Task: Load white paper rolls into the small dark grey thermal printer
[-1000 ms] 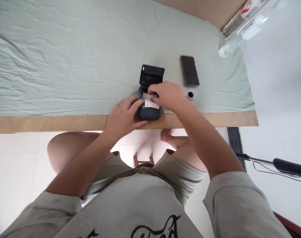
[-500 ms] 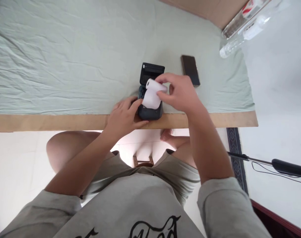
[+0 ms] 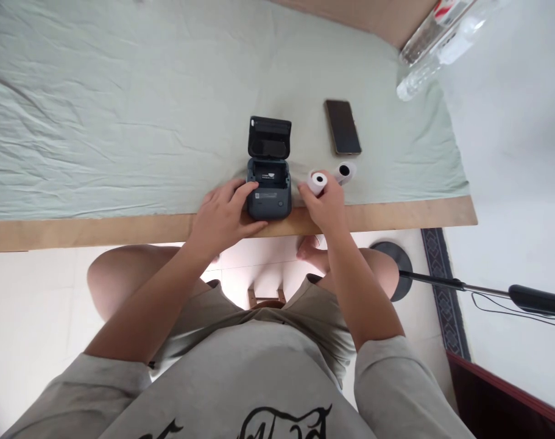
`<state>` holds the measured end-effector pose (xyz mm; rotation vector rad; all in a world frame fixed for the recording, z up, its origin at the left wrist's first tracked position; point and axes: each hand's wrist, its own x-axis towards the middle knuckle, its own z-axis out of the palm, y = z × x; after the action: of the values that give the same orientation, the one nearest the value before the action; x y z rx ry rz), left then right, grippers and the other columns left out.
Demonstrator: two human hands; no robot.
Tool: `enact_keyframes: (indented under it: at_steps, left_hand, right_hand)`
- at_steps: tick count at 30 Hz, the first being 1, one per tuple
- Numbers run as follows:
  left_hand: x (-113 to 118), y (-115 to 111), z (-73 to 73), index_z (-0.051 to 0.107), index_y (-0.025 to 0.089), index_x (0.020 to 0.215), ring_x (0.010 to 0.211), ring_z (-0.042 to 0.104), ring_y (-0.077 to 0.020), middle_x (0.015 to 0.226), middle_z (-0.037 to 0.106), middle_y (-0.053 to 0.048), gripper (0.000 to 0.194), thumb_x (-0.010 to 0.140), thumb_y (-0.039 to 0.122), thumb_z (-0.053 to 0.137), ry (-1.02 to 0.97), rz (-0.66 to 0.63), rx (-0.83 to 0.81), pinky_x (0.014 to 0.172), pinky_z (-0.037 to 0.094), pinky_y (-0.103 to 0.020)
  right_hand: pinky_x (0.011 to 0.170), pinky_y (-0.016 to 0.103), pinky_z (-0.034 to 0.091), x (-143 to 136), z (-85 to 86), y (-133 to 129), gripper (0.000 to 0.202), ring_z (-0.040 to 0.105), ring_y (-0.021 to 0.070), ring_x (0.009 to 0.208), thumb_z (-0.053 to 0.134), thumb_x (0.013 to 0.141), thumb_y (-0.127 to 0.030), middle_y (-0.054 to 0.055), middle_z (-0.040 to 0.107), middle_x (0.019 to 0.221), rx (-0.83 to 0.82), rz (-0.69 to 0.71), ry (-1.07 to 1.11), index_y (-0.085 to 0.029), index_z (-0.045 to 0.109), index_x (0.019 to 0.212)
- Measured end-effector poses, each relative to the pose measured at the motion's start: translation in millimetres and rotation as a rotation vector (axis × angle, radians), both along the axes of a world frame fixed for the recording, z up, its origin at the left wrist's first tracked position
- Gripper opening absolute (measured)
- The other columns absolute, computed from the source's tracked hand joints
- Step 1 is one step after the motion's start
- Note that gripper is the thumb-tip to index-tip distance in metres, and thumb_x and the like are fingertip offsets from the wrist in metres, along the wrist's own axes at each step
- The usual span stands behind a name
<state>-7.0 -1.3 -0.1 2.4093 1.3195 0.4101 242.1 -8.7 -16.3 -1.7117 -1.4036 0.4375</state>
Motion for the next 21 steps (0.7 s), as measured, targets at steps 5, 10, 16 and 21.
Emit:
enact_keyframes:
  at_steps: [5,10,16,21]
  left_hand:
    - [0,0,-0.3,0.047,0.026,0.152,0.132,0.058,-0.0364,0.152,0.053,-0.014,0.073,0.089,0.052,0.074,0.011,0.013,0.003,0.111,0.044,-0.050]
    - [0,-1,0.9,0.046,0.025,0.153,0.135,0.056,-0.0355,0.152,0.053,-0.014,0.072,0.090,0.050,0.073,0.006,0.007,-0.005,0.111,0.044,-0.049]
    - [-1,-1,-0.3,0.046,0.026,0.153,0.134,0.056,-0.0347,0.151,0.053,-0.014,0.071,0.091,0.050,0.072,-0.009,0.002,-0.001,0.112,0.043,-0.049]
    - [-1,0,-0.8,0.048,0.025,0.152,0.133,0.057,-0.0347,0.151,0.054,-0.014,0.071,0.090,0.051,0.073,-0.006,0.002,0.010,0.111,0.043,-0.048]
  right_hand:
    - [0.087,0.048,0.055,4,-5.7,13,0.024,0.063,0.0253,0.093,0.067,0.084,-0.042,0.007,0.066,0.097,0.086,-0.004,-0.243,-0.024,0.057,0.097]
    - [0.087,0.047,0.056,7,-14.8,19,0.032,0.066,0.0239,0.091,0.066,0.083,-0.033,0.007,0.070,0.105,0.010,0.063,-0.237,-0.025,0.058,0.113]
    - [0.077,0.040,0.056,14,1.8,-7,0.038,0.062,0.0206,0.087,0.068,0.083,-0.038,0.005,0.063,0.104,0.159,-0.100,-0.272,-0.025,0.056,0.117]
    - [0.071,0.040,0.052,45,4.2,-7,0.029,0.051,0.0166,0.071,0.065,0.080,-0.036,0.000,0.048,0.090,0.199,-0.360,-0.295,-0.024,0.053,0.103]
